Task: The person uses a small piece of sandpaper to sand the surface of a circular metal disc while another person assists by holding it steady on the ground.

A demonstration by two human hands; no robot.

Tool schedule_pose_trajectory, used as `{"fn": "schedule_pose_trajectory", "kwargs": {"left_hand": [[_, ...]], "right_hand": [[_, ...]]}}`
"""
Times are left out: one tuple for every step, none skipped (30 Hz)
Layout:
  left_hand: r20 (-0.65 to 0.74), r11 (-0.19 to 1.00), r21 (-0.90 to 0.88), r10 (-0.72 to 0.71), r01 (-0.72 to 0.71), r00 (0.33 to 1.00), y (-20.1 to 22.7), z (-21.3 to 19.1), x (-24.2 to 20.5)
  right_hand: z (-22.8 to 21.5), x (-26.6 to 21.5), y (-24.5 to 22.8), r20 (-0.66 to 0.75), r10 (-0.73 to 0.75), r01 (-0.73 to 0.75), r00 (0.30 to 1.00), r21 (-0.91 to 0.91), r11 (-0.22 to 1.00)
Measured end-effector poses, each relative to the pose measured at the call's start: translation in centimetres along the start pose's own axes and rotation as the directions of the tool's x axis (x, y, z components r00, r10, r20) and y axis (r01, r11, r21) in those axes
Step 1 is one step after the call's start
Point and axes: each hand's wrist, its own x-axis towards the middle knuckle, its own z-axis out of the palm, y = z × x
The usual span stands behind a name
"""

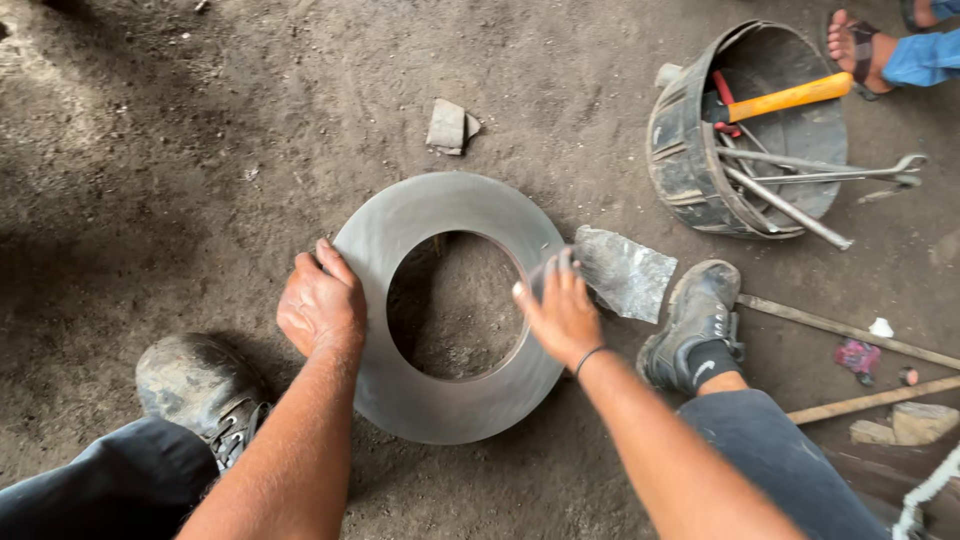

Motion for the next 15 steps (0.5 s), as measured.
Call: {"fn": "schedule_pose_trajectory", "kwargs": {"left_hand": [[0.007,1.000,-0.001,-0.001,0.001,1.000,0.0,0.0,-0.2],[0.006,1.000,-0.004,-0.005,0.005,1.000,0.0,-0.1,-0.1],[0.005,1.000,-0.008,-0.009,0.009,1.000,0.1,-0.1,0.1],[0.004,1.000,0.000,-0.009,0.009,1.000,-0.1,-0.1,-0.1],[0.003,1.000,0.008,-0.008,0.008,1.000,-0.2,-0.1,-0.3],[-0.004,1.000,0.015,-0.003,0.003,1.000,-0.1,-0.1,-0.1],[0.005,1.000,0.015,-0.011,0.011,1.000,0.1,-0.1,0.0],[0.017,1.000,0.019,-0.017,0.017,1.000,0.1,-0.2,0.0],[0.029,0.999,0.023,-0.024,0.023,0.999,0.2,-0.1,0.0],[0.028,0.999,0.019,-0.028,0.028,0.999,0.2,-0.2,0.1],[0.028,0.999,0.014,-0.033,0.033,0.999,0.2,-0.1,0.2],[0.029,0.999,0.010,-0.038,0.038,0.999,0.2,-0.1,0.1],[0.027,0.999,0.019,-0.037,0.036,0.999,0.1,-0.1,0.2],[0.029,0.999,0.026,-0.037,0.037,0.999,0.1,0.0,0.0],[0.032,0.999,0.032,-0.038,0.037,0.999,-0.1,0.0,-0.3]], "right_hand": [[0.6,-1.7,-0.5,-0.016,-0.034,0.034,0.999,-0.009,0.999],[1.5,-3.6,-1.3,-0.036,-0.075,0.075,0.997,-0.018,0.997],[2.5,-5.8,-1.9,-0.022,-0.094,0.093,0.995,-0.029,0.995],[3.8,-8.7,-2.5,0.001,-0.109,0.109,0.994,-0.038,0.993],[5.0,-11.2,-3.2,0.080,-0.099,0.105,0.992,-0.069,0.992],[5.7,-12.9,-3.8,0.151,-0.088,0.104,0.985,-0.097,0.990],[6.1,-13.5,-3.9,0.117,-0.106,0.113,0.988,-0.057,0.992],[6.3,-14.0,-4.0,0.084,-0.119,0.120,0.989,-0.014,0.993],[6.3,-14.0,-4.0,0.051,-0.131,0.129,0.990,0.028,0.991],[6.1,-13.4,-4.0,0.048,-0.119,0.118,0.992,0.022,0.993],[5.7,-12.2,-3.8,0.044,-0.107,0.107,0.993,0.017,0.994],[5.3,-11.3,-3.5,0.042,-0.094,0.094,0.995,0.010,0.996],[5.0,-10.1,-3.3,0.016,-0.113,0.112,0.993,0.040,0.993],[4.6,-9.0,-2.8,-0.009,-0.128,0.129,0.992,0.065,0.990],[4.2,-8.3,-2.3,-0.034,-0.142,0.145,0.989,0.089,0.985]]}}
